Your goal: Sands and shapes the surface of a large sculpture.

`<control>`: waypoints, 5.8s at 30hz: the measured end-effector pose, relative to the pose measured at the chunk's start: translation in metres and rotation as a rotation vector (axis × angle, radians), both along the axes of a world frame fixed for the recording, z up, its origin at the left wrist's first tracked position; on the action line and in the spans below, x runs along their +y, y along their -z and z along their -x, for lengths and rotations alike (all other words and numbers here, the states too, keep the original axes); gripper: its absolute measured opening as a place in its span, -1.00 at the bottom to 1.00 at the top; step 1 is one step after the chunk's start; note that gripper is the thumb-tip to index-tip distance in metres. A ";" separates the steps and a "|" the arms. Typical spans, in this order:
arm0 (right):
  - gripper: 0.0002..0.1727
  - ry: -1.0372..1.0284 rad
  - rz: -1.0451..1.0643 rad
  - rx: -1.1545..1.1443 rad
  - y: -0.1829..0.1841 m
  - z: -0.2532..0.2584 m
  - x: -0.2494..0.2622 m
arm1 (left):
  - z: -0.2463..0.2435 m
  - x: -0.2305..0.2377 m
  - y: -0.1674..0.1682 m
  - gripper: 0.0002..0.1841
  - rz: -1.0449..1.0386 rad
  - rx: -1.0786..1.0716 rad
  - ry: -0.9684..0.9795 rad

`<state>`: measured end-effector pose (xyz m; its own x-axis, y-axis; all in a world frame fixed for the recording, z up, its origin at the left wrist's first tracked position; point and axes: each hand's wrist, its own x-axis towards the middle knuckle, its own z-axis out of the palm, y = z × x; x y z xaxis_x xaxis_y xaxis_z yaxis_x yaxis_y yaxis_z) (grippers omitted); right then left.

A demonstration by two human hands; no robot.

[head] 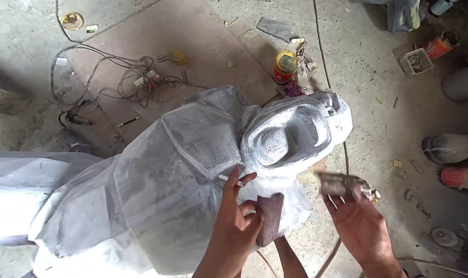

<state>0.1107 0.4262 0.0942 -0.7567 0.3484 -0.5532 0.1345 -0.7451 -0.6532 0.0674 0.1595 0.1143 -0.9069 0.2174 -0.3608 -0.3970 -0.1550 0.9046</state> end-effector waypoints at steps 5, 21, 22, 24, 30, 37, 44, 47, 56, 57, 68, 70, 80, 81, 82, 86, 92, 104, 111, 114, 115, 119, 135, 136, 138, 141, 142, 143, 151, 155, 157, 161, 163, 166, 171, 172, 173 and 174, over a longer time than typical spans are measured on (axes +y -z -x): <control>-0.53 -0.187 0.161 -0.002 -0.012 0.013 -0.044 | -0.032 0.033 -0.013 -0.04 0.157 0.298 0.320; -0.48 -1.166 -0.090 0.094 -0.008 -0.024 -0.018 | -0.030 0.006 -0.006 0.01 0.396 0.435 0.244; -0.55 -1.198 -0.146 0.176 -0.010 -0.022 -0.019 | -0.027 0.004 -0.003 0.01 0.380 0.422 0.245; -0.69 -1.149 -0.205 0.312 -0.011 -0.022 -0.022 | -0.020 0.001 -0.001 0.01 0.291 0.350 0.268; -0.73 -0.975 -0.188 0.427 -0.004 -0.033 -0.030 | -0.016 -0.010 -0.012 0.24 -0.152 -0.024 0.420; -0.64 -1.073 -0.263 0.327 0.015 -0.047 -0.025 | -0.026 -0.013 -0.017 0.22 0.120 0.185 0.465; -0.15 -1.153 0.077 0.332 0.046 -0.041 0.005 | -0.019 0.010 -0.027 0.10 0.202 0.282 0.587; -0.07 -1.186 0.097 0.316 0.065 -0.018 0.012 | -0.013 0.021 -0.028 0.08 0.277 0.294 0.705; -0.85 -1.476 0.166 0.245 0.062 0.039 -0.005 | 0.026 0.026 -0.012 0.23 0.410 0.274 0.792; -0.79 -1.445 0.176 0.217 0.066 0.040 -0.005 | 0.029 0.026 -0.008 0.24 0.402 0.274 0.804; -0.57 -1.649 0.325 0.009 0.070 0.064 -0.031 | 0.043 0.007 0.025 0.30 0.419 0.405 0.731; -0.50 -1.468 0.207 -0.107 0.076 0.064 -0.027 | 0.060 -0.017 0.047 0.28 0.610 0.486 0.554; -0.54 -0.412 -0.497 -0.633 0.154 0.065 -0.048 | 0.133 -0.117 0.132 0.21 1.184 0.622 0.352; -0.54 -0.399 -0.495 -0.651 0.156 0.065 -0.055 | 0.133 -0.118 0.132 0.20 1.183 0.611 0.357; -0.52 -0.393 -0.497 -0.664 0.158 0.066 -0.061 | 0.133 -0.117 0.132 0.20 1.186 0.602 0.354; -0.40 -0.421 -0.494 -0.740 0.160 0.075 -0.075 | 0.134 -0.117 0.132 0.20 1.231 0.581 0.376; -0.62 -0.268 -0.619 -0.801 0.152 0.082 -0.074 | 0.135 -0.115 0.128 0.23 1.250 0.574 0.408; -0.71 -0.504 -1.057 -0.972 0.166 0.094 -0.063 | 0.137 -0.112 0.124 0.27 1.285 0.537 0.439; -0.75 -0.474 -0.984 -0.909 0.162 0.101 -0.060 | 0.137 -0.111 0.121 0.26 1.270 0.530 0.441; -0.78 -0.491 -0.917 -0.893 0.154 0.103 -0.064 | 0.138 -0.111 0.121 0.26 1.263 0.537 0.434; -0.79 -0.503 -0.911 -0.885 0.152 0.104 -0.061 | 0.138 -0.111 0.121 0.26 1.258 0.536 0.433; -0.79 -0.454 -0.901 -0.894 0.156 0.104 -0.057 | 0.138 -0.111 0.120 0.27 1.263 0.531 0.435; -0.77 -0.460 -0.922 -0.875 0.159 0.103 -0.053 | 0.140 -0.111 0.123 0.27 1.244 0.546 0.424; -0.75 -0.460 -0.894 -0.869 0.158 0.100 -0.059 | 0.140 -0.111 0.123 0.27 1.239 0.541 0.425; -0.77 -0.488 -0.861 -0.861 0.152 0.101 -0.065 | 0.140 -0.110 0.123 0.27 1.234 0.545 0.423; -0.77 -0.479 -0.907 -0.863 0.152 0.102 -0.054 | 0.139 -0.110 0.123 0.27 1.240 0.551 0.424; -0.77 -0.446 -0.926 -0.866 0.156 0.101 -0.053 | 0.138 -0.111 0.123 0.27 1.243 0.552 0.427; -0.77 -0.425 -0.929 -0.864 0.158 0.101 -0.056 | 0.139 -0.112 0.123 0.27 1.244 0.553 0.426; -0.79 -0.387 -0.973 -0.850 0.156 0.105 -0.059 | 0.140 -0.111 0.123 0.27 1.239 0.541 0.418; -0.79 -0.399 -1.048 -0.848 0.160 0.097 -0.068 | 0.140 -0.112 0.125 0.28 1.236 0.548 0.418; -0.74 -0.409 -1.197 -0.888 0.164 0.099 -0.051 | 0.139 -0.112 0.124 0.27 1.232 0.543 0.419; -0.73 -0.301 -1.427 -0.932 0.166 0.108 -0.035 | 0.140 -0.112 0.123 0.26 1.242 0.538 0.421; -0.70 -0.341 -1.422 -0.938 0.166 0.100 -0.042 | 0.139 -0.112 0.122 0.26 1.242 0.537 0.429; -0.70 -0.367 -1.417 -0.923 0.167 0.094 -0.037 | 0.139 -0.111 0.121 0.27 1.249 0.530 0.427; -0.72 -0.363 -1.476 -0.927 0.169 0.090 -0.034 | 0.140 -0.111 0.121 0.26 1.244 0.534 0.434; -0.72 -0.396 -1.469 -0.923 0.168 0.090 -0.035 | 0.140 -0.111 0.121 0.26 1.242 0.531 0.437; -0.73 -0.416 -1.475 -0.913 0.166 0.092 -0.033 | 0.140 -0.111 0.120 0.26 1.239 0.529 0.436; -0.73 -0.418 -1.489 -0.905 0.164 0.092 -0.031 | 0.140 -0.111 0.120 0.26 1.235 0.527 0.435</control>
<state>0.0182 0.3955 -0.0694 -0.5871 0.7747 -0.2349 0.8020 0.5170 -0.2992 -0.0727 0.0489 -0.0060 -0.9366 0.3086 -0.1660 0.2156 0.8810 0.4211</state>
